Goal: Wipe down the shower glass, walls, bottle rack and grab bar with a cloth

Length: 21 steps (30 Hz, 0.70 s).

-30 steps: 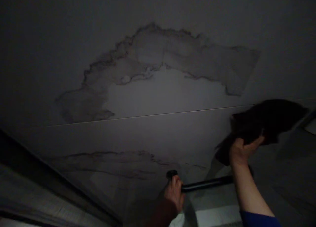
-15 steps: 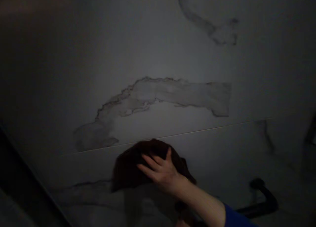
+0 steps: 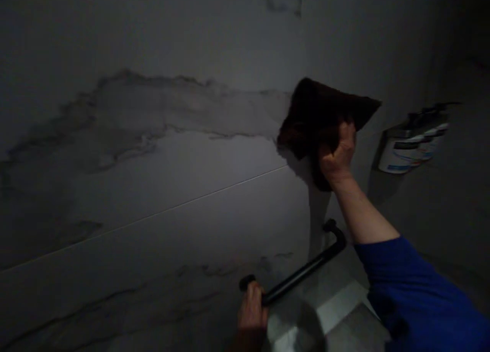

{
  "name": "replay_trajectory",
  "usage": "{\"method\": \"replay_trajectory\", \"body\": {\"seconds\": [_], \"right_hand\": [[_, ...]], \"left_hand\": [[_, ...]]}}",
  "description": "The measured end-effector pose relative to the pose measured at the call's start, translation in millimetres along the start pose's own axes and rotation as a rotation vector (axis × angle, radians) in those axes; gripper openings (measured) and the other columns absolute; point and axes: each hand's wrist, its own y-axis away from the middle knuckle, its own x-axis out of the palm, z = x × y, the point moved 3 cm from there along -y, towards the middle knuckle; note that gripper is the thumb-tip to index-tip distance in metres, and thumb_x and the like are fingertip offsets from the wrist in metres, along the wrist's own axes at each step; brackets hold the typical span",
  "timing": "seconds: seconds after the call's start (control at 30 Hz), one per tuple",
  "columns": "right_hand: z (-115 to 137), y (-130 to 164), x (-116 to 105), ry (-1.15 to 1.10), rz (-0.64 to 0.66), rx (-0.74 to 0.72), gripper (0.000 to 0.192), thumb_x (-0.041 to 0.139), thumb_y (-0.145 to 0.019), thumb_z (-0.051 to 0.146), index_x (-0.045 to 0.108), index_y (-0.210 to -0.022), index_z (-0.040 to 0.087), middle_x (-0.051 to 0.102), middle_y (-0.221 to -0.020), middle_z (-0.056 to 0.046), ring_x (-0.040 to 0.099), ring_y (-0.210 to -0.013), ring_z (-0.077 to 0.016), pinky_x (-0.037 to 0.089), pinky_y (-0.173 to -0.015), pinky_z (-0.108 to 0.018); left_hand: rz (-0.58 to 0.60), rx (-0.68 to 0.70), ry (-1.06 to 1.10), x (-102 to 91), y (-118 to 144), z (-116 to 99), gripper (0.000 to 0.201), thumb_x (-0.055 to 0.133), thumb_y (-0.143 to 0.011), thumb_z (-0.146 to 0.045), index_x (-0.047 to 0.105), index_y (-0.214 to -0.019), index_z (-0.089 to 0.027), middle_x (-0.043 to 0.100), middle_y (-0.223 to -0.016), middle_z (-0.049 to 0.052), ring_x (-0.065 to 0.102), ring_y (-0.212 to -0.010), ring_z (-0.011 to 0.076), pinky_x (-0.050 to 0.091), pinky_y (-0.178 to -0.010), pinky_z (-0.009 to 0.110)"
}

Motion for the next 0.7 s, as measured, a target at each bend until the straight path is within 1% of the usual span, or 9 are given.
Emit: {"method": "replay_trajectory", "body": {"seconds": [0.07, 0.1, 0.17, 0.27, 0.33, 0.4, 0.5, 0.6, 0.7], "right_hand": [[-48.3, 24.5, 0.7, 0.034, 0.03, 0.03, 0.064, 0.041, -0.076, 0.025, 0.034, -0.136, 0.006, 0.037, -0.135, -0.022, 0.033, -0.13, -0.0326, 0.035, -0.103, -0.053], [-68.1, 38.0, -2.3, 0.046, 0.079, 0.019, 0.061, 0.042, -0.073, 0.025, 0.04, -0.131, 0.004, 0.04, -0.13, -0.023, 0.036, -0.127, -0.0322, 0.036, -0.102, -0.052], [-100.0, 68.0, -11.1, 0.057, 0.241, -0.026, 0.051, 0.043, -0.068, 0.026, 0.049, -0.114, 0.006, 0.047, -0.116, -0.021, 0.042, -0.117, -0.0302, 0.041, -0.097, -0.048], [-131.0, 125.9, -21.0, 0.043, 0.52, -0.06, 0.027, 0.044, -0.066, 0.029, 0.052, -0.088, 0.015, 0.051, -0.095, -0.014, 0.049, -0.097, -0.0259, 0.046, -0.087, -0.044], [-139.9, 171.4, -21.3, 0.033, 0.655, -0.041, 0.017, 0.043, -0.068, 0.03, 0.049, -0.078, 0.018, 0.053, -0.086, -0.012, 0.051, -0.086, -0.0242, 0.048, -0.08, -0.043], [-139.1, 214.8, -19.3, 0.036, 0.731, 0.0, 0.017, 0.041, -0.069, 0.028, 0.051, -0.078, 0.017, 0.055, -0.084, -0.013, 0.052, -0.084, -0.0248, 0.049, -0.078, -0.042], [-121.4, 258.9, -21.7, 0.086, 0.782, 0.03, 0.03, 0.04, -0.074, 0.026, 0.058, -0.092, 0.011, 0.059, -0.103, -0.021, 0.051, -0.101, -0.0305, 0.046, -0.083, -0.047], [-84.3, 276.5, -32.0, 0.12, 0.881, -0.088, 0.037, 0.043, -0.079, 0.025, 0.06, -0.109, 0.012, 0.059, -0.119, -0.018, 0.049, -0.111, -0.0332, 0.039, -0.089, -0.054], [-27.6, 291.6, -44.2, 0.063, 0.991, -0.206, 0.04, 0.047, -0.078, 0.02, 0.06, -0.115, 0.014, 0.061, -0.119, -0.014, 0.051, -0.111, -0.0304, 0.034, -0.094, -0.054]], "left_hand": [[-0.029, -0.007, 0.037, -8.6, -1.2, -6.4, 0.048, 0.038, -0.071, -0.001, 0.054, -0.113, -0.016, 0.048, -0.136, 0.01, 0.046, -0.125, 0.0203, 0.038, -0.103, 0.029], [-0.029, 0.0, 0.051, -11.4, -2.9, -8.9, 0.046, 0.038, -0.069, 0.0, 0.055, -0.109, -0.017, 0.05, -0.132, 0.01, 0.049, -0.121, 0.02, 0.039, -0.101, 0.028], [-0.006, 0.02, 0.075, -13.8, -7.0, -11.6, 0.043, 0.037, -0.069, 0.001, 0.055, -0.104, -0.016, 0.052, -0.126, 0.011, 0.052, -0.114, 0.0192, 0.041, -0.097, 0.028], [0.024, 0.021, 0.097, -13.9, -11.0, -11.7, 0.039, 0.036, -0.073, 0.002, 0.054, -0.102, -0.015, 0.05, -0.125, 0.012, 0.055, -0.107, 0.0186, 0.044, -0.091, 0.028], [0.028, 0.041, 0.118, -14.3, -11.3, -12.3, 0.034, 0.039, -0.075, 0.002, 0.053, -0.102, -0.014, 0.049, -0.124, 0.013, 0.054, -0.107, 0.019, 0.044, -0.091, 0.028], [0.026, 0.064, 0.139, -15.7, -10.3, -13.7, 0.029, 0.041, -0.077, 0.001, 0.052, -0.1, -0.013, 0.05, -0.12, 0.014, 0.055, -0.106, 0.019, 0.044, -0.092, 0.029], [0.017, 0.089, 0.175, -17.5, -8.1, -15.8, 0.024, 0.044, -0.08, -0.002, 0.052, -0.101, -0.013, 0.05, -0.119, 0.014, 0.054, -0.106, 0.0189, 0.044, -0.093, 0.029], [-0.005, 0.106, 0.219, -13.1, -1.6, -16.5, 0.031, 0.047, -0.08, -0.003, 0.049, -0.11, -0.012, 0.043, -0.13, 0.015, 0.048, -0.12, 0.0187, 0.039, -0.103, 0.031], [-0.07, 0.155, 0.262, 3.2, 17.0, -13.6, 0.045, 0.047, -0.083, -0.008, 0.04, -0.127, -0.013, 0.024, -0.147, 0.017, 0.026, -0.14, 0.0216, 0.03, -0.114, 0.038]]}}
